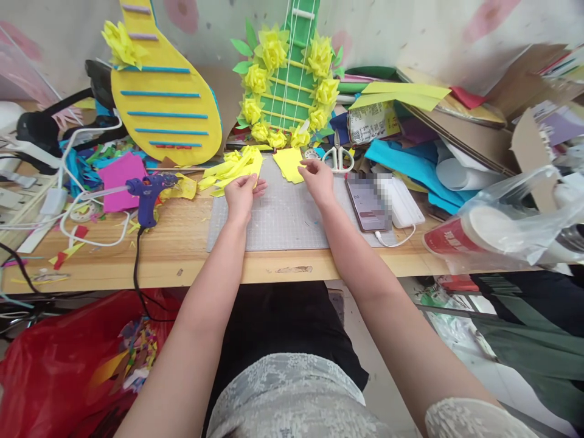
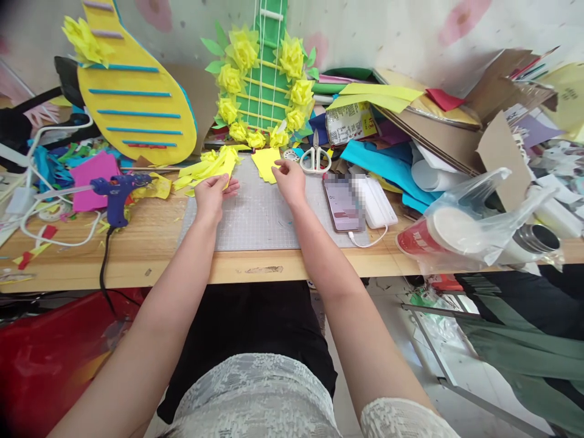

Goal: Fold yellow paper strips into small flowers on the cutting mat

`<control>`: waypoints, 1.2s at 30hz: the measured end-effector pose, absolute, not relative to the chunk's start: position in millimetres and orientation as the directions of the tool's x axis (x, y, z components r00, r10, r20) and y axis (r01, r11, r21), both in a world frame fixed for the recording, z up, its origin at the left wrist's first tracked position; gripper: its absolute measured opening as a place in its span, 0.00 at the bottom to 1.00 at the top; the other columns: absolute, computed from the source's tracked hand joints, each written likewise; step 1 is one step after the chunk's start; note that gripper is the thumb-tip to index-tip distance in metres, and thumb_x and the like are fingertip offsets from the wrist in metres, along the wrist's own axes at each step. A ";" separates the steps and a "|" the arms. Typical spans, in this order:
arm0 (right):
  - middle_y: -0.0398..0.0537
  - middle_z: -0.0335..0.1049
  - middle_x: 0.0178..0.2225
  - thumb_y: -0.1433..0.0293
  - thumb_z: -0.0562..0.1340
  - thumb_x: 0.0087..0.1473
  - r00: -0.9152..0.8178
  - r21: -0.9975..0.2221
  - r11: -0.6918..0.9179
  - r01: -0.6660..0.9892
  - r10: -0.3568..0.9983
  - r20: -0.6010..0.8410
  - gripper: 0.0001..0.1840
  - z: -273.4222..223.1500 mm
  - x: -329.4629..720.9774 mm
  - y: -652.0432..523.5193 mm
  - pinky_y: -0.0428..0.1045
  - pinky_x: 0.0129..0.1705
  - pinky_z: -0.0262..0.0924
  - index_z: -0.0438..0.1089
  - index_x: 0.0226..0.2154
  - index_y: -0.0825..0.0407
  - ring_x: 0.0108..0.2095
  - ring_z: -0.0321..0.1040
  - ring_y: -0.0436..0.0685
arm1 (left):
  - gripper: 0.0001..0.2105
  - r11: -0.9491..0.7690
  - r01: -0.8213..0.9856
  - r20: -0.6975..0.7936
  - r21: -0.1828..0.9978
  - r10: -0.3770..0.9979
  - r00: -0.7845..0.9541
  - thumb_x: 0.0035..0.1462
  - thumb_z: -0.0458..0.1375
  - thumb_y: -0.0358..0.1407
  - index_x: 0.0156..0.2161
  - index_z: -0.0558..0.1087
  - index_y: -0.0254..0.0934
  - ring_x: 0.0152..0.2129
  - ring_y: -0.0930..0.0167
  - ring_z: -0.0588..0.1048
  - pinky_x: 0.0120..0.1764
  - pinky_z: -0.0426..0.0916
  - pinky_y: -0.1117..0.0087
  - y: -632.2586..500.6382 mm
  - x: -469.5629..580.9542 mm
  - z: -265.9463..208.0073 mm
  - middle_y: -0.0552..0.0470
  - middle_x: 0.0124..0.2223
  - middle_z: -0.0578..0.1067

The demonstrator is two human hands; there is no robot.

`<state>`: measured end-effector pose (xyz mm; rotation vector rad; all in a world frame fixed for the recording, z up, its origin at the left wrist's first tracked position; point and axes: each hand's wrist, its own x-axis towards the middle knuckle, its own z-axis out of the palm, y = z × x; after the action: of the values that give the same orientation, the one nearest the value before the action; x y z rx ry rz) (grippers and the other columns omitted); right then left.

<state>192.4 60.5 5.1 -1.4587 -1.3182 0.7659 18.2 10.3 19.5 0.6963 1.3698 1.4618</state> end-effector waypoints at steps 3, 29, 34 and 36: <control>0.47 0.68 0.36 0.74 0.61 0.43 0.135 -0.828 0.100 0.551 0.969 0.207 0.16 1.5 197.2 82.4 0.58 0.51 0.61 0.68 0.39 0.52 0.41 0.66 0.56 | 0.06 0.114 -0.309 -0.228 0.944 0.903 -0.363 0.55 0.58 0.31 0.28 0.70 0.32 0.24 0.75 0.78 0.28 0.71 0.76 12.0 19.2 18.4 0.51 0.27 0.78; 0.63 0.69 0.50 0.79 0.51 0.55 -0.185 -0.119 0.194 0.974 0.979 0.089 0.21 20.7 160.0 68.7 0.56 0.49 0.58 0.64 0.51 0.59 0.50 0.65 0.64 | 0.06 0.098 -0.417 -0.253 0.904 0.908 -0.334 0.63 0.52 0.31 0.36 0.69 0.31 0.30 0.74 0.80 0.29 0.71 0.79 15.8 25.8 19.5 0.44 0.41 0.81; 0.59 0.69 0.49 0.69 0.60 0.53 -0.200 -0.421 0.311 0.852 0.937 0.288 0.14 13.2 162.4 67.3 0.59 0.55 0.55 0.67 0.43 0.55 0.54 0.61 0.65 | 0.05 0.140 -0.353 -0.241 0.925 0.935 -0.260 0.63 0.52 0.31 0.37 0.69 0.32 0.32 0.74 0.81 0.29 0.71 0.80 15.3 26.3 15.9 0.46 0.39 0.81; 0.54 0.71 0.45 0.64 0.61 0.53 -0.145 -0.698 0.324 0.638 0.941 0.305 0.12 10.0 160.1 64.7 0.56 0.53 0.58 0.66 0.40 0.52 0.50 0.65 0.60 | 0.05 0.161 -0.309 -0.226 0.937 0.956 -0.186 0.63 0.52 0.30 0.39 0.70 0.31 0.31 0.74 0.81 0.29 0.71 0.80 14.2 27.8 14.6 0.47 0.37 0.81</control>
<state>160.1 64.7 10.0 -1.3962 -1.8711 0.5350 27.8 14.2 14.6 0.7339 1.2279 1.3405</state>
